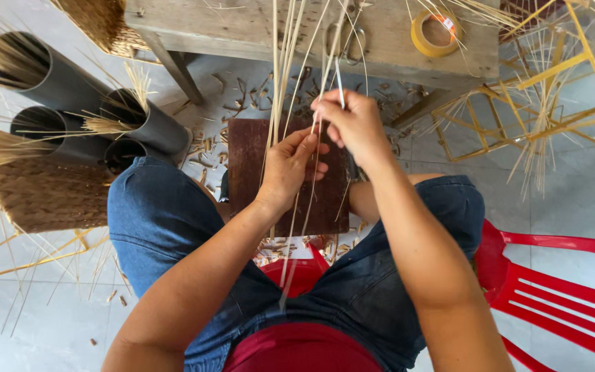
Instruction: The person sits on the floor and splits thin bamboo strips with a small knife, shaving and pulling strips apart one at a time over a wooden board on their lap, then sets finished strips aside and reaches for more raw bamboo.
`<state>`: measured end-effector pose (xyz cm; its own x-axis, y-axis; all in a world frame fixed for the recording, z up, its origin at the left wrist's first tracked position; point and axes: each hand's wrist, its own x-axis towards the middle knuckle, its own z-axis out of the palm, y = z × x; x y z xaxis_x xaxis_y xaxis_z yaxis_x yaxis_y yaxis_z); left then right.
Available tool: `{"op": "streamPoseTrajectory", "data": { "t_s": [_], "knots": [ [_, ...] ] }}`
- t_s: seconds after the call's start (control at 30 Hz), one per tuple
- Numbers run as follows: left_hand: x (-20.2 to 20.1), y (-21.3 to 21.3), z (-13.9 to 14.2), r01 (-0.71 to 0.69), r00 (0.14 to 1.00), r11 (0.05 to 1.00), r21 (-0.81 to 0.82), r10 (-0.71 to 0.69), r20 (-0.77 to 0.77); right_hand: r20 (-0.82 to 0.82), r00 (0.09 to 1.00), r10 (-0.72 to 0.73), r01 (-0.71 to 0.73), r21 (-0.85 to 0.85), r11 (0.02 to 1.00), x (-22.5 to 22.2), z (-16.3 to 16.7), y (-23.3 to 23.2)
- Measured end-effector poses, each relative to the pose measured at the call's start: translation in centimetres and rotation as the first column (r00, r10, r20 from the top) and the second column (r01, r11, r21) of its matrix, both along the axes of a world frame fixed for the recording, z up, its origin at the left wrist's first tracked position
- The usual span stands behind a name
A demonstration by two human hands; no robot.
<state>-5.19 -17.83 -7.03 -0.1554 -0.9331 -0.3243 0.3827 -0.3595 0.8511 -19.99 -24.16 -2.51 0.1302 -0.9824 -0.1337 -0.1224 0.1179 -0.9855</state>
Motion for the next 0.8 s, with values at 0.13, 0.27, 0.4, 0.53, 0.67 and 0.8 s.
{"op": "streamPoseTrajectory", "data": {
  "t_s": [0.13,0.27,0.4,0.53,0.67,0.8],
  "knots": [
    [-0.9,-0.6,-2.2,0.081,0.996,0.997,-0.007,-0.081,0.025,-0.121,0.989,-0.086,0.084,-0.027,0.996,-3.0,0.8,-4.8],
    [-1.8,-0.9,-3.8,0.061,0.938,0.987,-0.150,-0.005,0.346,-0.149,0.973,-0.178,0.175,-0.031,0.984,-5.0,0.8,-8.3],
    [-2.0,-1.5,-4.6,0.021,0.850,0.982,-0.187,0.081,0.521,-0.365,0.888,-0.279,0.274,-0.068,0.959,-4.5,-0.1,-10.0],
    [-2.2,-1.8,-5.1,0.020,0.822,0.985,-0.173,0.082,0.564,-0.470,0.830,-0.301,0.310,-0.060,0.949,-3.5,-1.0,-10.6],
    [-1.8,-2.1,-4.8,0.007,0.739,0.987,-0.163,0.105,0.666,-0.414,0.862,-0.292,0.274,-0.106,0.956,-2.8,-1.6,-10.8],
    [-0.3,-3.5,-4.2,0.098,0.452,0.835,-0.542,0.448,0.771,-0.376,0.869,-0.323,0.340,-0.023,0.940,-2.7,-1.5,-10.7]
  ]
}}
